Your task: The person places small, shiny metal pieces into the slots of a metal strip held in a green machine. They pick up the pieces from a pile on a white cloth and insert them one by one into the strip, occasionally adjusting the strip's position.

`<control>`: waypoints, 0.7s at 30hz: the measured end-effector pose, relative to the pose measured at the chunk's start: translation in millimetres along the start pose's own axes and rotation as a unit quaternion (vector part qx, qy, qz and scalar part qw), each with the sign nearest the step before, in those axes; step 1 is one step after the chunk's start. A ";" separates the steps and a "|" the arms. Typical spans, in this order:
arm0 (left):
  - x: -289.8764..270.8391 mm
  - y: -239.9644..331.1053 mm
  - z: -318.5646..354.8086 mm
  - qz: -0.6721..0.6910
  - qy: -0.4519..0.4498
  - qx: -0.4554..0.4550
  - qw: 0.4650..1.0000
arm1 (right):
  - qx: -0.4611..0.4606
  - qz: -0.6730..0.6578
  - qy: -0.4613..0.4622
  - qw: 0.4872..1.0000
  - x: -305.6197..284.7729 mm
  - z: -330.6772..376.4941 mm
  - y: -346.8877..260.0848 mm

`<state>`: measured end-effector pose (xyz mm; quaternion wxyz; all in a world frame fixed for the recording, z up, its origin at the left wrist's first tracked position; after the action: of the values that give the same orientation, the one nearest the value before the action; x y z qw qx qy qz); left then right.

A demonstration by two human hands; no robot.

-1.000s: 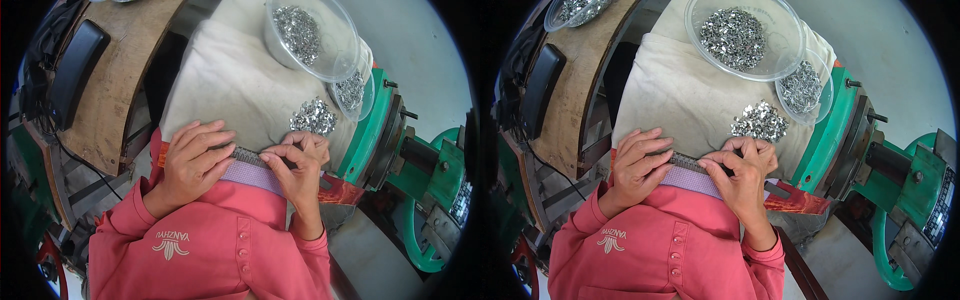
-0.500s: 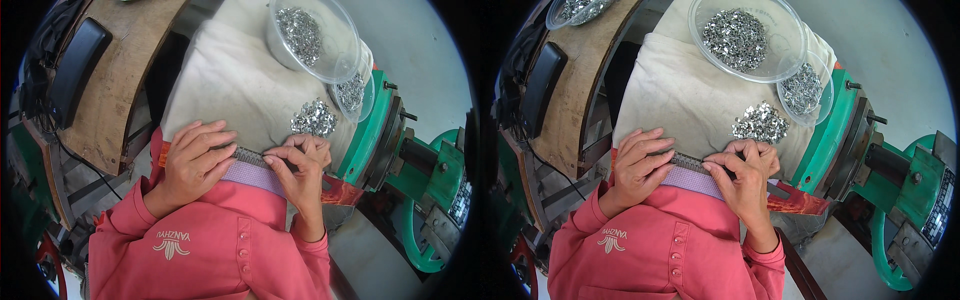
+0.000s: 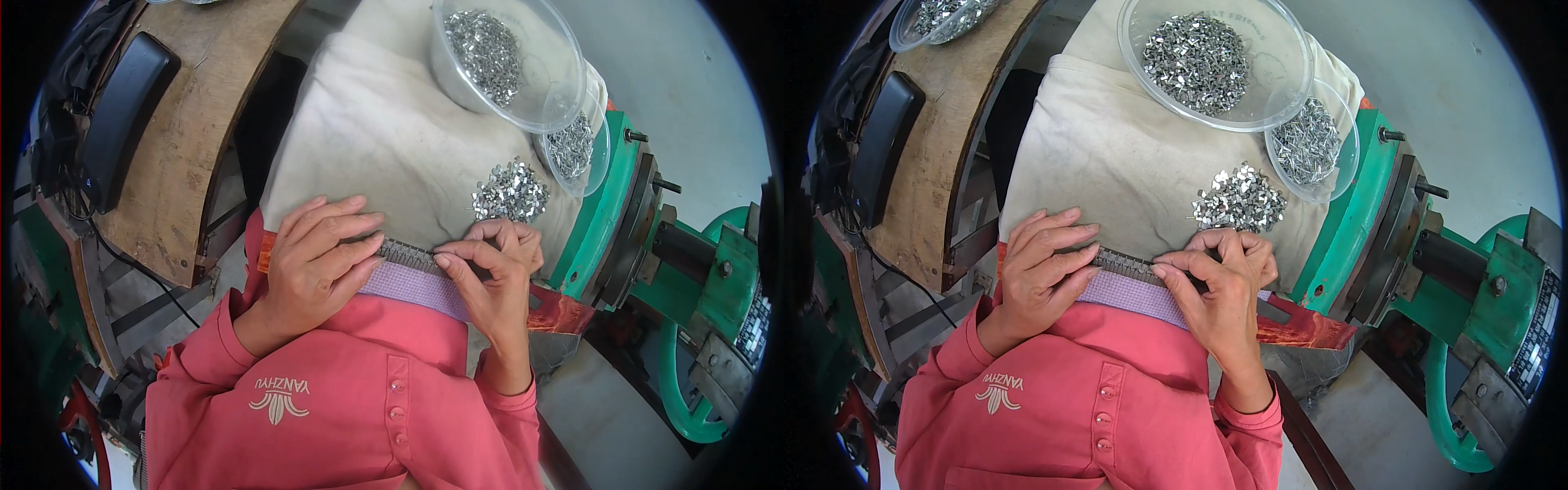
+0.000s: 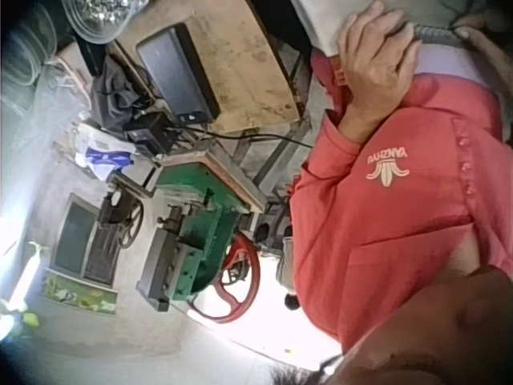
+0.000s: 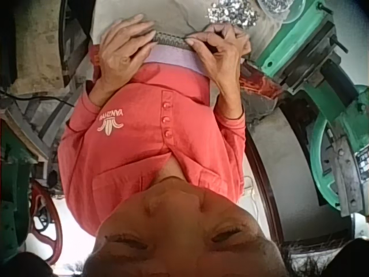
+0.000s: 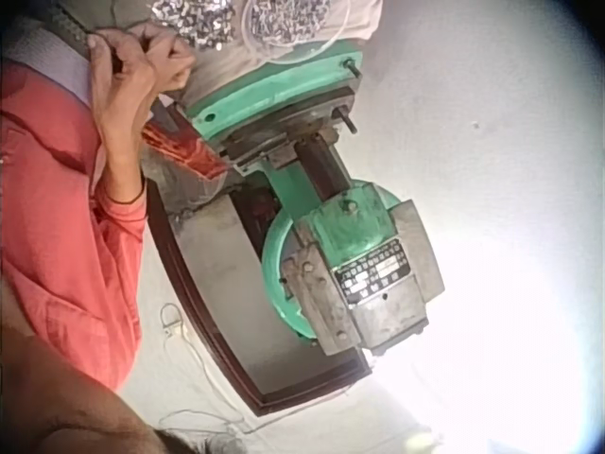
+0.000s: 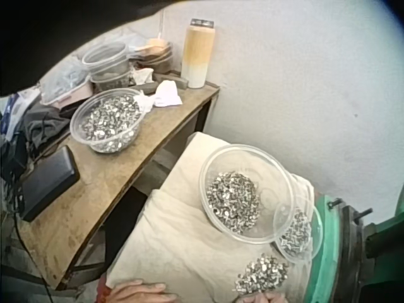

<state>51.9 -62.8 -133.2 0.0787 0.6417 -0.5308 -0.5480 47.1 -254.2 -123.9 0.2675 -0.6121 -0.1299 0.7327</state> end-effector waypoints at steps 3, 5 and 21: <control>-2.1 2.1 -2.5 -0.012 0.007 0.006 1.000 | -0.002 0.011 0.001 1.000 -0.2 -1.2 -3.8; -2.3 2.0 -2.7 -0.014 0.007 0.007 1.000 | -0.002 0.027 0.006 1.000 1.2 -2.4 -6.6; -1.9 1.3 -2.0 -0.008 0.005 0.007 1.000 | 0.026 0.003 -0.006 1.000 -5.4 1.9 14.6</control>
<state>53.0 -62.8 -130.3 0.0728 0.6492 -0.5291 -0.5416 42.5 -269.0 -126.6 0.2807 -0.6010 -0.1103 0.7402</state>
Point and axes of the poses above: each hand's wrist, its own z-axis away from the middle knuckle, its own x-axis out of the palm, y = z × x, the point moved 10 cm from there along -z, towards the middle knuckle, and after that the axes turned 12 degrees about x, right-handed, at the moved point
